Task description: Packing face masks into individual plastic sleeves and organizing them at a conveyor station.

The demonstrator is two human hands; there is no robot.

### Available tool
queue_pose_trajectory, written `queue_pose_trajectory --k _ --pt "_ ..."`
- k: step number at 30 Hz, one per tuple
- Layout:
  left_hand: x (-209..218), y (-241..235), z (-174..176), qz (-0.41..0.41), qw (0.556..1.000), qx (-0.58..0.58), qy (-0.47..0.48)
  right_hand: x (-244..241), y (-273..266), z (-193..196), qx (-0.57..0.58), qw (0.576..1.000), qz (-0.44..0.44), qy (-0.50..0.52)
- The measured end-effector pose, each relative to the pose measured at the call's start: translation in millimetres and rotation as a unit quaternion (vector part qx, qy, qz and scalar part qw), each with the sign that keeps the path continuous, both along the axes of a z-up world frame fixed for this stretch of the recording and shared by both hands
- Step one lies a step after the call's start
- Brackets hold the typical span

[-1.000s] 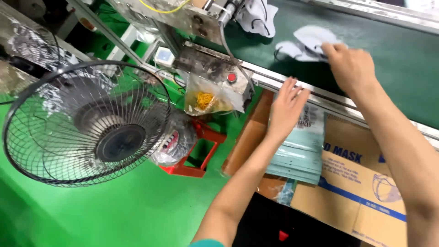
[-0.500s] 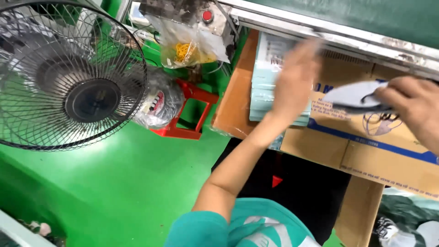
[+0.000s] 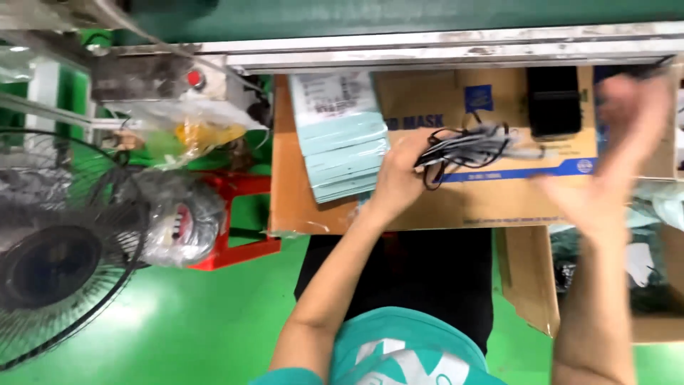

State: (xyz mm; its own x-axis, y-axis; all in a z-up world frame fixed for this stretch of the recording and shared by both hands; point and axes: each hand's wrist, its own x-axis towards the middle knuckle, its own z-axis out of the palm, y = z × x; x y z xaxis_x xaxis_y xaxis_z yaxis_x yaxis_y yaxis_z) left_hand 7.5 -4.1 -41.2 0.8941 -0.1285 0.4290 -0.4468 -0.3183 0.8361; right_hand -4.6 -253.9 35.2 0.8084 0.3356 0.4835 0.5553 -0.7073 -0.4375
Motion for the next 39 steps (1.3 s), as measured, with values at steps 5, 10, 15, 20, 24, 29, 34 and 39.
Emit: queue_pose_trajectory --k 5,10,15,20,24,29,34,39 --pt "-9.1 -8.8 -33.4 -0.081 0.993 0.088 -0.018 -16.5 16.5 -79.9 0.172 0.947 0.002 0.272" --pt "-19.9 -20.2 -51.8 -0.102 0.99 0.078 0.061 -15.4 48.5 -69.4 0.103 0.986 0.016 0.127" --pt "-15.9 -10.2 -31.3 -0.148 0.969 -0.122 0.156 -13.3 27.6 -84.1 0.352 0.894 -0.004 0.277" --pt "-18.3 -17.7 -37.1 -0.145 0.983 0.034 0.108 -15.8 47.6 -63.0 0.069 0.996 0.009 0.061" --pt "-21.8 -18.1 -57.6 -0.104 0.991 0.046 0.076 -28.0 38.1 -103.4 0.364 0.887 -0.01 0.284" --pt "-22.0 -28.3 -68.5 -0.068 0.991 0.113 0.01 -34.5 30.3 -126.2 0.322 0.913 0.021 0.252" --pt "-29.7 -32.1 -53.6 -0.1 0.993 0.066 -0.002 -42.3 34.2 -126.3 0.329 0.914 0.02 0.237" --pt "-33.0 -39.0 -74.6 -0.014 0.98 0.051 0.19 -38.1 42.5 -118.3 0.289 0.942 0.008 0.17"
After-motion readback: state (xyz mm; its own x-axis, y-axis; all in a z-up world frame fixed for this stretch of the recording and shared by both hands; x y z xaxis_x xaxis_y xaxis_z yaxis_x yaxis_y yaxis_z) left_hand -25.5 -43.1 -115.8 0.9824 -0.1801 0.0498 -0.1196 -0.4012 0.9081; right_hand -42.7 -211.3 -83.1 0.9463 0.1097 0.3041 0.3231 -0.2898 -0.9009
